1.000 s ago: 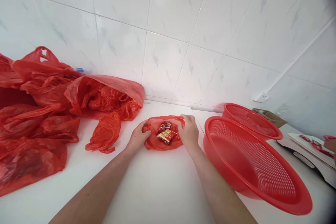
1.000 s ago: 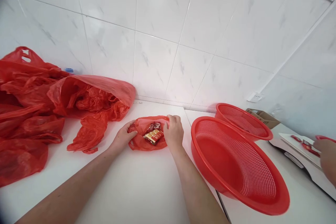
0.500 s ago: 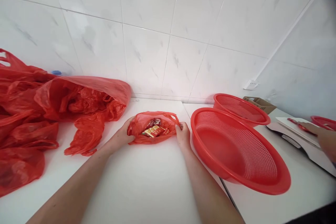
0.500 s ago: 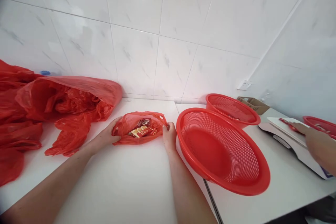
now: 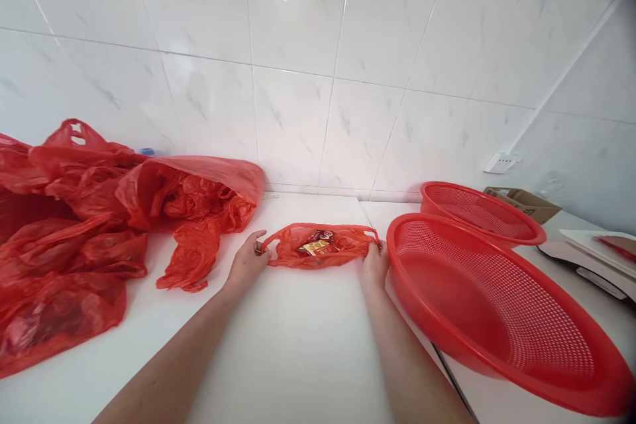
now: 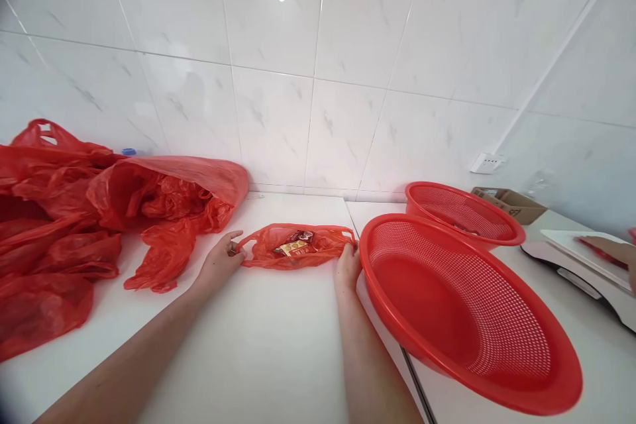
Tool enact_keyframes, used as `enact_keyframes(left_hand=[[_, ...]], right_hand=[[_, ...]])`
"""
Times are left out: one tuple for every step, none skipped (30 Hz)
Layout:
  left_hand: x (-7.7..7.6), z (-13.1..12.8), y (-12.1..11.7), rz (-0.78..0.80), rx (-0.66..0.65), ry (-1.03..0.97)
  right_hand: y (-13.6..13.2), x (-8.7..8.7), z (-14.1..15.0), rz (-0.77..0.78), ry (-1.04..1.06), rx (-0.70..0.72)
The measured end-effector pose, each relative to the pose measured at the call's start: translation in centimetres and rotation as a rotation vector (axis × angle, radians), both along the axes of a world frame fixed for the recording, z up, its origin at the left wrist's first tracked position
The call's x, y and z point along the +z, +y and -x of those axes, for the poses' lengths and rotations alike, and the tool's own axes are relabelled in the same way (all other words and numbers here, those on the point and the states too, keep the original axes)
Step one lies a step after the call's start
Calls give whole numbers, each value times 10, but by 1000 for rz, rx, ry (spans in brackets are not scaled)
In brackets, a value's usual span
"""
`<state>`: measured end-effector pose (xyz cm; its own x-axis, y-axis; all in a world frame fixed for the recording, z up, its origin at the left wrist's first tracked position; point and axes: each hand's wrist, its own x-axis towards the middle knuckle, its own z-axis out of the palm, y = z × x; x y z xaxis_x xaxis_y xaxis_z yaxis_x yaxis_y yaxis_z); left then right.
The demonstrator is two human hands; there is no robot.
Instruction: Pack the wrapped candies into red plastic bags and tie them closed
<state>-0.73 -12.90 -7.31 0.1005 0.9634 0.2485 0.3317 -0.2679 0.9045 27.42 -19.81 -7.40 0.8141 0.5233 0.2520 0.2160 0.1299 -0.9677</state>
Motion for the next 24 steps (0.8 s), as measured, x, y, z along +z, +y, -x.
enact_keyframes(left_hand=[[1,0,-2,24,-22,-37],[3,-1,-4,55,-41,-87],[6,-1,-5,86,-56,-146],[9,-1,-6,112,-62,-212],[13,-1,-5,132,-57,-277],[18,-2,-3,144,-40,-334],[24,-2,0,151,-17,-374],[32,-4,5,150,0,-398],[42,-6,10,139,4,-407],[54,-8,16,119,1,-407],[68,-11,22,90,-12,-409],[83,-15,27,51,-33,-420],[100,-19,32,17,-30,-452],[117,-23,35,-20,-33,-500],[133,-26,37,-66,-38,-541],[148,-29,38,-109,-42,-578],[160,-31,37,-143,-57,-604],[169,-32,36,-172,-73,-620],[175,-32,34,-196,-93,-626],[178,-31,31,-217,-116,-620],[179,-29,29,-239,-136,-601],[178,-25,26,-263,-154,-572],[176,-21,24,-288,-166,-534],[172,-17,23,-314,-169,-488]], right_hand=[[-1,0,-1,2,23,-13],[-1,1,0,7,46,-13],[-2,3,1,11,65,6],[-2,5,4,14,79,43],[-2,7,7,16,90,93],[-2,10,11,18,99,152],[-2,12,15,21,108,215],[-3,13,18,23,115,272],[-3,15,22,23,122,318],[-3,16,24,22,125,352],[-4,17,25,14,129,368],[-5,18,26,0,136,366],[-6,19,26,-21,147,350],[-7,20,26,-46,159,322],[-8,21,25,-70,170,291],[-10,22,24,-91,175,259],[-11,24,23,-107,170,236],[-12,25,23,-117,157,223],[-13,26,23,-124,144,213],[-14,27,23,-129,133,210],[-15,28,23,-136,126,211],[-16,29,24,-142,123,212],[-17,30,25,-147,124,215],[-18,31,26,-152,124,223]])
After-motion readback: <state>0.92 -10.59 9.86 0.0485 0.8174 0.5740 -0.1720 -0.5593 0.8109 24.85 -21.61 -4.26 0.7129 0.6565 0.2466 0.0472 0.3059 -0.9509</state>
